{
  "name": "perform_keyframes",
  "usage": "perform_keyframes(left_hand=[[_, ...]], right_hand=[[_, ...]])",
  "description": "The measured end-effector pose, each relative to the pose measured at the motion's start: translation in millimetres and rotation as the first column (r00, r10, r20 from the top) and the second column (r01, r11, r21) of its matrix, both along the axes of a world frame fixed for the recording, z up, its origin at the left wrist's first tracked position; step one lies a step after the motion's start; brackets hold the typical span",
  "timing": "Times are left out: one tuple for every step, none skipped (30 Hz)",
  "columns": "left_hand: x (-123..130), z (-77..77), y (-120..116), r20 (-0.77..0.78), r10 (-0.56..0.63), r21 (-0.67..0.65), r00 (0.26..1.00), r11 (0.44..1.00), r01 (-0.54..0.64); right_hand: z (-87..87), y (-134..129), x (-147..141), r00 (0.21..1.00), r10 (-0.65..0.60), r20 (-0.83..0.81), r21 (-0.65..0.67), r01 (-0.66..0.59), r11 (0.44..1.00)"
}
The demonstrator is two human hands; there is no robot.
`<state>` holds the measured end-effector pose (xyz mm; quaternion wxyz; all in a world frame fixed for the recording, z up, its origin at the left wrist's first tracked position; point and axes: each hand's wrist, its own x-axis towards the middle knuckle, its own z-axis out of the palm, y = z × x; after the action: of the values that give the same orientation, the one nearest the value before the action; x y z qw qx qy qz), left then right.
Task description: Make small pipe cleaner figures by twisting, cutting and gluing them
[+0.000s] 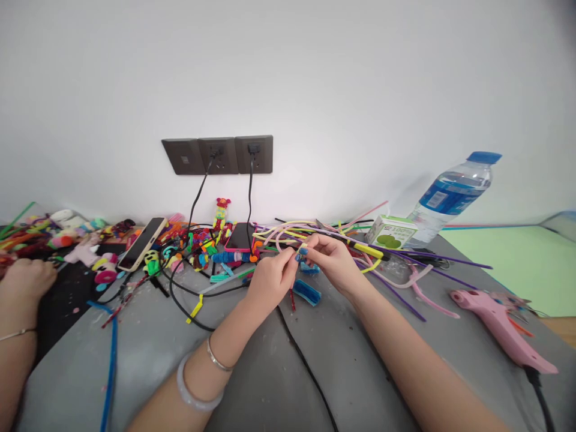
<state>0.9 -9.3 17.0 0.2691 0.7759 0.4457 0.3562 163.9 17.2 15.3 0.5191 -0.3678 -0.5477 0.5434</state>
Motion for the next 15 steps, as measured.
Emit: perform_keyframes(left_hand=[[0.0,0.3,-0.1,-0.002,0.006,0.000,1.000,1.000,-0.006],[0.1,0.5,-0.2,-0.003,0.013,0.000,1.000,1.000,-0.013],[0.2,0.7,-0.3,-0.002,0.018,-0.002,1.000,1.000,-0.018],[0.2,0.8,-0.4,-0.001,0.022,-0.004,1.000,1.000,-0.022],[0.2,0.7,-0.5,0.001,0.023,-0.007,1.000,1.000,-0.023],[0.2,0.4,-0.6,0.006,0.021,-0.009,1.000,1.000,-0.021],[0.3,-0.1,-0.6,0.018,0.013,-0.015,1.000,1.000,-0.012],[0.3,-0.7,-0.7,0.043,-0.002,-0.028,0.999,1.000,0.003],[0.6,-1.6,-0.7,0.076,-0.027,-0.052,0.997,0.998,0.031],[0.9,-2.5,-0.9,0.115,-0.060,-0.086,0.991,0.994,0.071],[1.4,-3.4,-1.0,0.152,-0.100,-0.125,0.983,0.985,0.120],[2.1,-4.1,-1.2,0.178,-0.140,-0.163,0.974,0.972,0.169],[2.7,-4.6,-1.5,0.191,-0.172,-0.194,0.966,0.958,0.209],[3.4,-4.7,-1.8,0.187,-0.194,-0.212,0.963,0.949,0.232],[3.9,-4.5,-2.1,0.170,-0.203,-0.218,0.964,0.947,0.238]], right_hand=[[0.3,0.0,0.1,1.000,-0.001,0.003,0.005,0.001,1.000],[0.6,0.0,0.1,1.000,-0.003,0.003,0.013,0.003,1.000],[1.0,-0.2,0.0,1.000,-0.004,0.002,0.023,0.004,1.000],[1.3,-0.3,-0.1,1.000,-0.005,0.003,0.035,0.005,0.999],[1.6,-0.6,-0.1,1.000,-0.004,0.005,0.046,0.004,0.999],[1.8,-0.8,-0.1,1.000,-0.003,0.009,0.053,0.003,0.999],[1.8,-0.9,0.1,1.000,-0.002,0.014,0.054,0.001,0.999],[1.8,-1.1,0.5,1.000,-0.002,0.017,0.050,0.001,0.999],[1.6,-1.1,1.0,1.000,-0.001,0.016,0.042,0.000,0.999],[1.3,-1.1,1.7,1.000,0.001,0.011,0.032,-0.002,0.999],[0.9,-1.0,2.4,1.000,0.005,0.000,0.020,-0.005,1.000],[0.4,-0.8,3.0,1.000,0.011,-0.015,0.010,-0.011,1.000],[-0.3,-0.6,3.6,0.999,0.018,-0.029,0.002,-0.018,1.000],[-1.0,-0.3,3.9,0.999,0.023,-0.038,-0.003,-0.023,1.000],[-1.7,0.0,4.1,0.999,0.027,-0.040,-0.004,-0.027,1.000]])
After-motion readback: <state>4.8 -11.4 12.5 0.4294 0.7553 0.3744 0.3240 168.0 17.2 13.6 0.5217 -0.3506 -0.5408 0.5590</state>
